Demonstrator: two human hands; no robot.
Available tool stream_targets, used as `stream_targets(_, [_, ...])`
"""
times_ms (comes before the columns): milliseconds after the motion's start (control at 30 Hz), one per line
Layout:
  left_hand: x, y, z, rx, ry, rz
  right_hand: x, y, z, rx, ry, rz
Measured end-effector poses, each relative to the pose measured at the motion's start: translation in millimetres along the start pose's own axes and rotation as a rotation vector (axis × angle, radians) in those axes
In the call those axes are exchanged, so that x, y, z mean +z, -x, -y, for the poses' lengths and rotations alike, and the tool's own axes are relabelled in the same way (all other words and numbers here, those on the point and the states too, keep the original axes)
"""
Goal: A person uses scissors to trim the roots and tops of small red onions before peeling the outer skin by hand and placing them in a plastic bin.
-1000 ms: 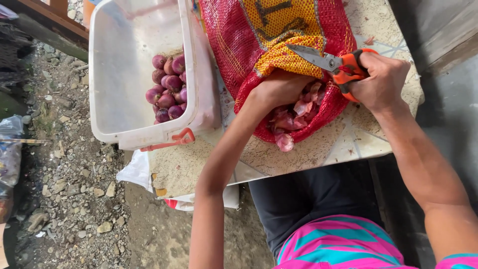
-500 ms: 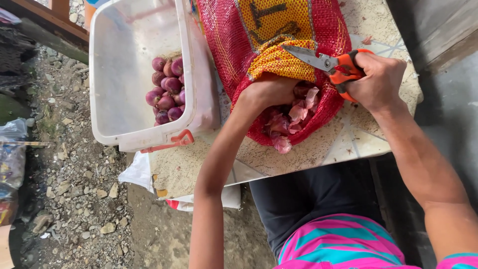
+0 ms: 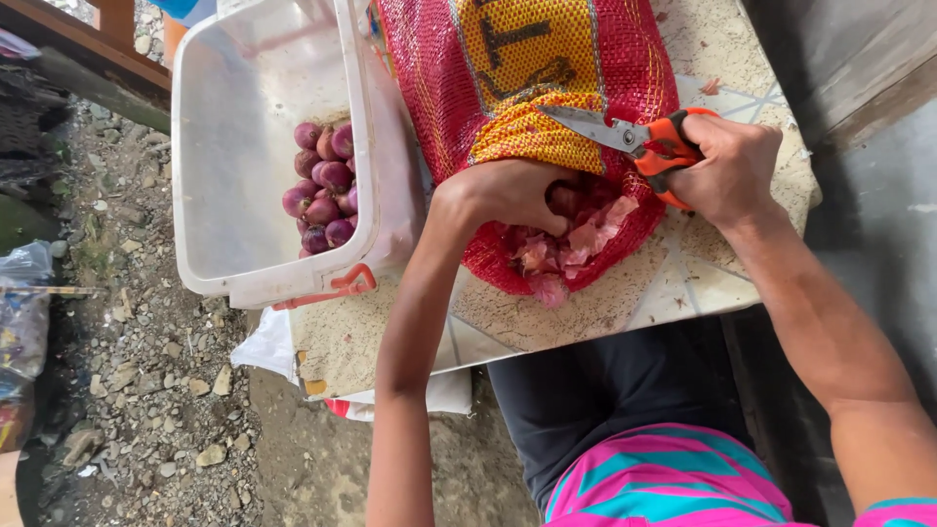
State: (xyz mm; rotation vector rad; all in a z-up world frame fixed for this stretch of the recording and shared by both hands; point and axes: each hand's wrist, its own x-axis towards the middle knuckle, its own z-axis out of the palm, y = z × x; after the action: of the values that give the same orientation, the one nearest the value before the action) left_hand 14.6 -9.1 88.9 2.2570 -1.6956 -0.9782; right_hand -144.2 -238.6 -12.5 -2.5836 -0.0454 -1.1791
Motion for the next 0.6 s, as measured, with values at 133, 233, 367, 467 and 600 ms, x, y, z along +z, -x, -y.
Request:
stream_targets(133, [-2, -3, -5, -0.035, 0.099, 0.013, -1, 1, -1, -0.004, -0.002, 0.006])
stream_targets(233, [12, -20, 8, 0.079, 0.076, -0.231, -2, -1, 1, 0.009, 0.012, -0.001])
stream_targets(367, [14, -20, 8, 0.026, 0.031, -0.314, -2, 0, 1, 0.014, -0.018, -0.034])
stream_targets(467, [13, -15, 11, 0.038, 0.001, -0.334, -10, -5, 9, 0.014, -0.112, -0.054])
stream_targets(600, [9, -6, 11, 0.03, 0.014, -0.344, -12, -9, 17, -0.06, -0.138, -0.043])
